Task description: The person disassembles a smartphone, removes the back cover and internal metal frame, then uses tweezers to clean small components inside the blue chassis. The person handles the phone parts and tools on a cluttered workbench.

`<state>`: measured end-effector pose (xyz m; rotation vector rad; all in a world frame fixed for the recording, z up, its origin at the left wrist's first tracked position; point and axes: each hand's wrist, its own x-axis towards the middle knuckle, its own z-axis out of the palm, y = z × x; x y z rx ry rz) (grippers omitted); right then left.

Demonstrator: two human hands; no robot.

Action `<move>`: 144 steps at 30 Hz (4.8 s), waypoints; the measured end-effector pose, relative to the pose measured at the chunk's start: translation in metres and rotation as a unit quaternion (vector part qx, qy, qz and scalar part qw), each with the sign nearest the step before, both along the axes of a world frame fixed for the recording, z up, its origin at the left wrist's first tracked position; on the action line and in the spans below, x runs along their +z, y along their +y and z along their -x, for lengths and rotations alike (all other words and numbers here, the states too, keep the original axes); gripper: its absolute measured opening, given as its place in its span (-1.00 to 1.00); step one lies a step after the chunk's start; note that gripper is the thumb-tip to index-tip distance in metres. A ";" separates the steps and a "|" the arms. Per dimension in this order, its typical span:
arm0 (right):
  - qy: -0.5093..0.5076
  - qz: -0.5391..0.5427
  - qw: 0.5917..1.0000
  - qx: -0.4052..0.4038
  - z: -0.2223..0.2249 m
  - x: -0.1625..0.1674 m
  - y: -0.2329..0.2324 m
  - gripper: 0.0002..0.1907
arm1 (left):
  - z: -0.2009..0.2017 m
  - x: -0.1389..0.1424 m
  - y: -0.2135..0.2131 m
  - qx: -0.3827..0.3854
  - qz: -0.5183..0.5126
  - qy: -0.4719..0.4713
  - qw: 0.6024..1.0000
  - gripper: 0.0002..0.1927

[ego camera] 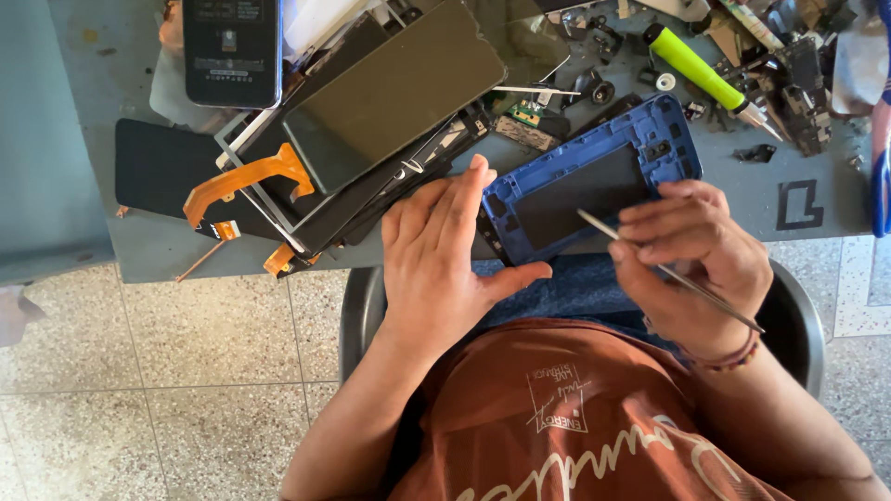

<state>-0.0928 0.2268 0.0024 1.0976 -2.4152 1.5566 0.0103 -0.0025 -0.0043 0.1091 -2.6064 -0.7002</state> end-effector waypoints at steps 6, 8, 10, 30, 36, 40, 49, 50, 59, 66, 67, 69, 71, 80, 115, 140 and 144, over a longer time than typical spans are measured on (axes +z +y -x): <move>-0.039 -0.058 0.992 0.109 0.007 0.020 0.001 -0.72 | -0.001 -0.001 0.000 -0.005 -0.009 -0.008 1.000 0.08; -0.045 -0.089 0.987 0.127 0.012 0.024 -0.003 -0.73 | -0.002 -0.001 0.000 -0.008 -0.012 -0.004 1.000 0.07; -0.054 -0.116 0.982 0.139 0.017 0.029 -0.008 -0.74 | -0.001 -0.001 0.000 -0.008 -0.012 0.002 1.000 0.06; -0.118 -0.172 0.969 0.133 0.021 0.043 -0.025 -0.79 | 0.000 -0.002 0.003 0.007 -0.010 0.001 1.000 0.03; -0.022 -0.115 0.985 0.123 0.001 0.037 -0.023 -0.72 | 0.001 -0.002 0.004 0.011 -0.010 -0.005 1.000 0.00; 0.029 -0.081 0.988 0.132 -0.007 0.027 -0.019 -0.70 | 0.000 0.000 0.004 0.005 -0.018 -0.005 1.000 -0.02; 0.131 -0.052 0.982 0.126 -0.007 0.006 -0.020 -0.66 | 0.000 0.000 0.004 0.002 -0.016 0.009 1.000 -0.03; 0.134 -0.049 0.982 0.123 -0.007 0.005 -0.021 -0.66 | 0.000 0.000 0.004 0.003 -0.017 0.010 1.000 -0.03; 0.047 -0.034 0.994 0.097 -0.006 0.006 -0.019 -0.70 | 0.000 -0.003 0.003 0.003 -0.014 0.005 1.000 0.01; -0.160 0.210 0.963 0.046 0.008 0.000 0.000 -0.79 | 0.000 -0.001 0.001 -0.007 0.002 0.007 1.000 0.03; -0.178 0.197 0.964 0.032 0.013 0.001 0.005 -0.78 | 0.000 -0.001 0.001 -0.009 0.006 0.013 1.000 0.02; -0.216 0.171 0.961 0.005 0.022 0.006 0.017 -0.75 | 0.000 -0.001 0.000 -0.010 0.013 0.022 1.000 -0.01; -0.197 0.094 0.976 0.024 0.031 0.013 0.030 -0.77 | -0.001 -0.001 0.001 -0.013 0.016 0.017 1.000 0.00; -0.242 -0.015 0.969 0.038 0.048 0.019 0.050 -0.78 | -0.002 -0.001 0.000 -0.015 0.022 0.009 1.000 0.00; -0.020 -0.039 0.999 0.021 0.033 -0.004 0.041 -0.66 | -0.002 0.003 -0.001 -0.022 0.012 -0.009 1.000 -0.01; 0.235 -0.141 0.957 0.094 0.022 0.006 0.008 -0.79 | -0.020 -0.027 -0.009 -0.006 -0.323 0.103 0.941 0.18; 0.234 -0.172 0.947 0.138 0.015 0.007 -0.005 -0.75 | -0.021 -0.032 -0.013 -0.024 -0.361 0.113 0.926 0.19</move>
